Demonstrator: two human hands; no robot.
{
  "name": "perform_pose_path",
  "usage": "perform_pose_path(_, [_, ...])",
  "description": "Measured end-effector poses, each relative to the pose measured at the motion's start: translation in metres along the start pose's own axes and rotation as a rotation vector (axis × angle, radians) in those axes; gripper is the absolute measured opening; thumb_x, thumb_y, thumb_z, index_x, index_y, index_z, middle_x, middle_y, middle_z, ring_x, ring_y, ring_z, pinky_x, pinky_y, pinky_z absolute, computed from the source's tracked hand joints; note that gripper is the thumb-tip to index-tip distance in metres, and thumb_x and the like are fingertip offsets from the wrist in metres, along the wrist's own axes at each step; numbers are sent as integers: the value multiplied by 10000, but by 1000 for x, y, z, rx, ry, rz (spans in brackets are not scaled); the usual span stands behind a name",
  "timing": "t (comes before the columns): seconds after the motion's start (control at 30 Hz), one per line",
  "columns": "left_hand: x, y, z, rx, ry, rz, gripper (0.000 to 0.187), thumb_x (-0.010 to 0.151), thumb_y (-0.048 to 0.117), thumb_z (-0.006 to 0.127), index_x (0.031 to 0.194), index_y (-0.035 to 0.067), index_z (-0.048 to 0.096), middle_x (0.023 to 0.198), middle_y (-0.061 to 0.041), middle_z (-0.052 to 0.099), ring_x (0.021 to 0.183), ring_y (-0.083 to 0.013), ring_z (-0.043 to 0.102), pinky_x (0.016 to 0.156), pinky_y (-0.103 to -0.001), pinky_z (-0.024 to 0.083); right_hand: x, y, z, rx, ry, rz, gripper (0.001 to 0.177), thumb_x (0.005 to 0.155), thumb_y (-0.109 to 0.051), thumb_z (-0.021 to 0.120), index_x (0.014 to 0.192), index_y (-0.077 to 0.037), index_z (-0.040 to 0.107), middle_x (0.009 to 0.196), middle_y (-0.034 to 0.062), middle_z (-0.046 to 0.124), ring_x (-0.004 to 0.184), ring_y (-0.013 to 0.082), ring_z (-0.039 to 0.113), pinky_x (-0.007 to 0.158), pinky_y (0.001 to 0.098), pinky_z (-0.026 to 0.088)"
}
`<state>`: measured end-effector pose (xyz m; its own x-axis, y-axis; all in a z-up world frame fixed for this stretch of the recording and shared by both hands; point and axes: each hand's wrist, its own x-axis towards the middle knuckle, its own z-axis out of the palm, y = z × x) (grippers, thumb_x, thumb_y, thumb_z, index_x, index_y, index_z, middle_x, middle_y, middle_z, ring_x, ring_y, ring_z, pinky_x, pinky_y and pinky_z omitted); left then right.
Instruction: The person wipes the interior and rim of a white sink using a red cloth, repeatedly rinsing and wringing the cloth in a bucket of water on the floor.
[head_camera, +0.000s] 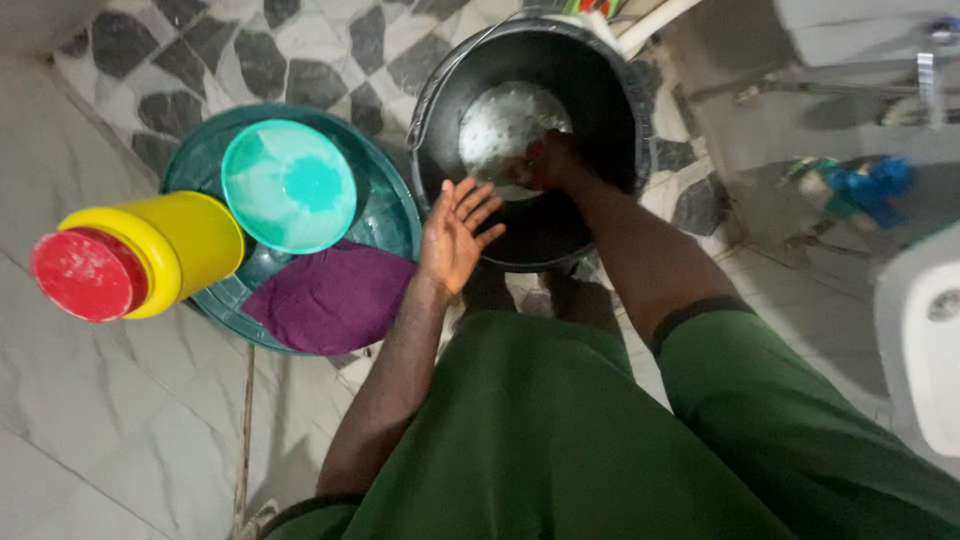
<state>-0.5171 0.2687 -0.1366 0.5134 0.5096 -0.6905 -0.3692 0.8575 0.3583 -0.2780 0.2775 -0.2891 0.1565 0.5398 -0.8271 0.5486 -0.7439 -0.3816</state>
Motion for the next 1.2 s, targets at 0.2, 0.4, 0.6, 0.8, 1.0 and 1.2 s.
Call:
perform_pose_path(0.2, [-13,12,2,-1,-135,19,801,1032,609,449,1602,65,305,1582,-162,449,1421,-302,469,1080,-473,446,17,-19,12,-313,-206,29,308,891,-125,718,1186,-38,704,1079,112,736,931,209,688,807,364,569])
perform_pose_path(0.4, [-6,10,-5,-23,-186,17,836,1034,629,449,1621,60,277,1643,-179,372,1498,-331,360,1138,-509,371,23,-28,31,-309,-447,-13,253,924,-178,669,1144,-59,708,1043,107,728,891,215,683,781,385,561])
perform_pose_path(0.6, [29,-1,7,92,220,-186,967,935,705,486,1637,94,223,1699,-175,200,1581,-348,110,1197,-619,178,-20,-46,5,274,-384,-5,229,957,-230,621,1103,-80,713,1008,102,720,851,220,678,755,406,553])
perform_pose_path(0.8, [70,-2,5,-159,208,-370,797,892,661,430,1465,109,481,1467,-162,541,1357,-399,484,1098,-671,334,-126,-51,-25,1352,-411,-109,151,952,-132,612,1024,-23,688,1000,160,726,883,279,717,861,448,593])
perform_pose_path(1.0, [87,-16,22,-174,-91,136,271,1097,106,485,1253,-35,658,1148,-174,713,1028,-300,708,965,-445,590,-169,-74,-36,1844,-237,-261,158,981,-172,588,997,-38,670,996,129,732,965,263,717,979,424,583])
perform_pose_path(1.2, [38,3,111,260,230,142,246,1039,181,475,1060,74,696,944,-109,727,783,-214,706,676,-379,593,-154,-67,-42,1852,30,-147,318,945,-363,549,995,-80,684,951,103,741,910,275,720,898,435,588])
